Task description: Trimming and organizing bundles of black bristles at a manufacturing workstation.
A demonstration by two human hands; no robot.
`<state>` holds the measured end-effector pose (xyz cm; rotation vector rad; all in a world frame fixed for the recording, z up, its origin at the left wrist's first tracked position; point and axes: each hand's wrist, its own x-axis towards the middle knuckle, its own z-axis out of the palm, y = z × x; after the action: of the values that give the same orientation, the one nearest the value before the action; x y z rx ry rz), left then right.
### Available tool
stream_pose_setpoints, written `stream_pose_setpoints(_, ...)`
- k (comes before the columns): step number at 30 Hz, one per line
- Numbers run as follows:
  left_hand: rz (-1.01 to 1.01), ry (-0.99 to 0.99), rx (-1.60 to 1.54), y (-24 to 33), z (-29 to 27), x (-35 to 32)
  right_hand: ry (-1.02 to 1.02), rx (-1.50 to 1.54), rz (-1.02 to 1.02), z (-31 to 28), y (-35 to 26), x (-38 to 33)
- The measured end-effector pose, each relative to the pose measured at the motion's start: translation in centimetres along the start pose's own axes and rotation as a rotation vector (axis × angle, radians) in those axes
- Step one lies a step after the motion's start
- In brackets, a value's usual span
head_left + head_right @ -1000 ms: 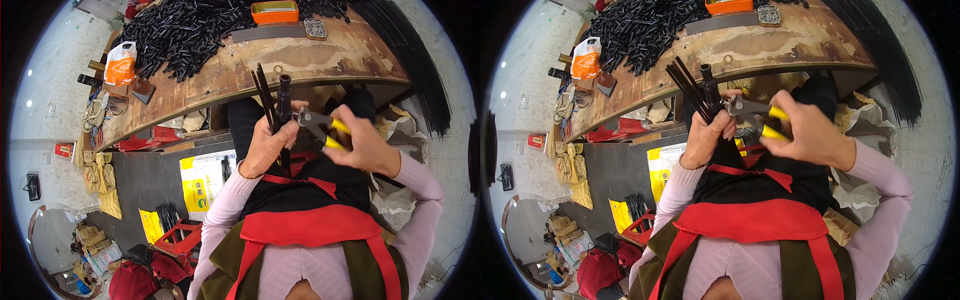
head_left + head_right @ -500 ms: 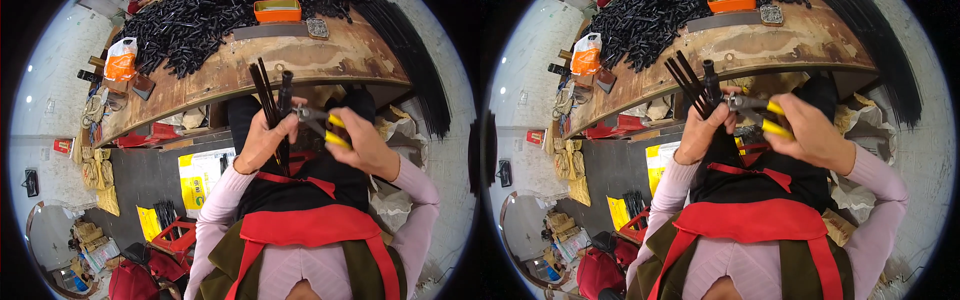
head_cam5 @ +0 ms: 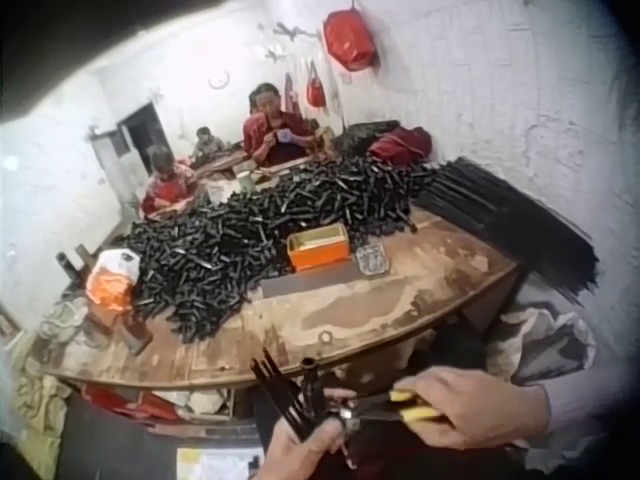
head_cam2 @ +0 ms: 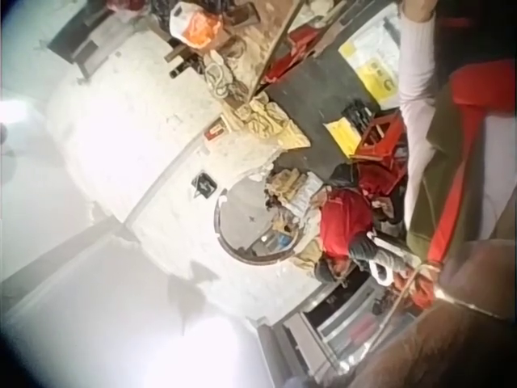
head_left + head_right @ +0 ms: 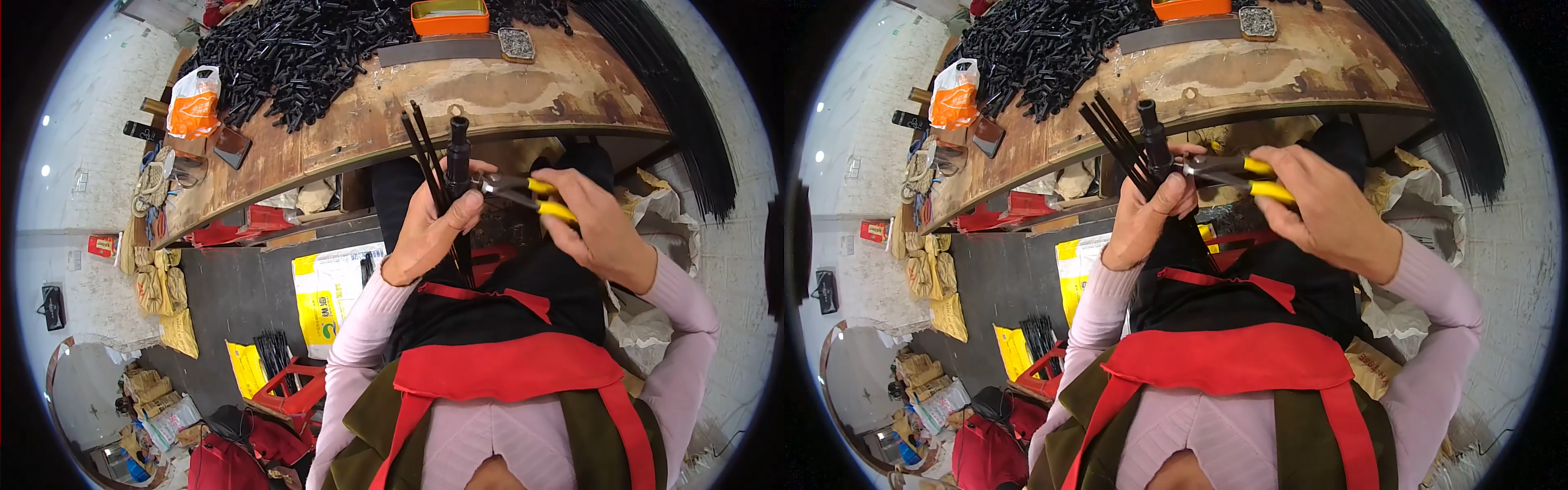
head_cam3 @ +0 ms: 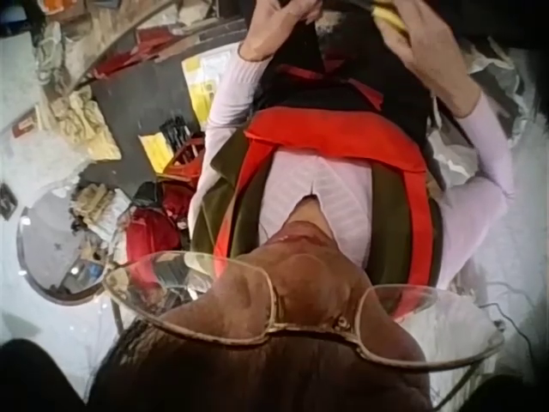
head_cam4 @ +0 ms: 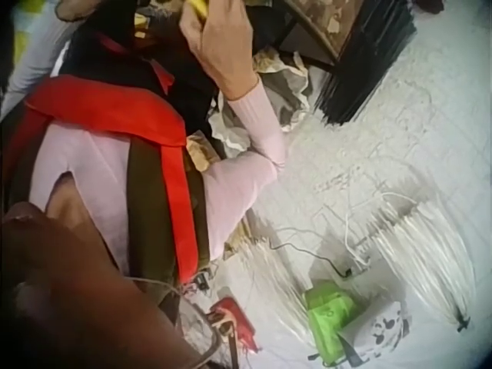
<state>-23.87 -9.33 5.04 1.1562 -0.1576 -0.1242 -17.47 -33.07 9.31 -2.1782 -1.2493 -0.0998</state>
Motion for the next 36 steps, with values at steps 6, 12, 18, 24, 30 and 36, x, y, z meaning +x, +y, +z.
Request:
stream_pose_setpoints(6, 0.005, -0.103, -0.013, 0.2, -0.6, 0.2, -0.749, 1.143, 0.669, -1.3, 0.5, 0.6)
stream_pose_setpoints(12, -0.028, -0.048, -0.047, 0.1, -0.8, -0.1, -0.163, 0.282, 0.209, -0.4, -0.8, 0.5)
stream_pose_setpoints(18, 0.011, -0.089, -0.041, -0.5, -0.9, -0.3, -0.468, 0.506, 0.446, -0.6, -0.9, 1.3)
stream_pose_setpoints(24, 0.008, -0.074, -0.057, -0.4, -0.7, -0.5, -0.58, 0.807, 0.531, -1.0, -0.9, 1.7)
stream_pose_setpoints(30, 0.012, -0.026, -0.067, -0.8, -0.4, 0.1, -0.556, 1.035, 0.722, 1.2, -0.6, 1.2)
stream_pose_setpoints(36, -0.01, -0.008, -0.11, -1.2, -2.0, 1.7, -0.528, 1.08, 0.849, 1.9, 0.7, 3.0)
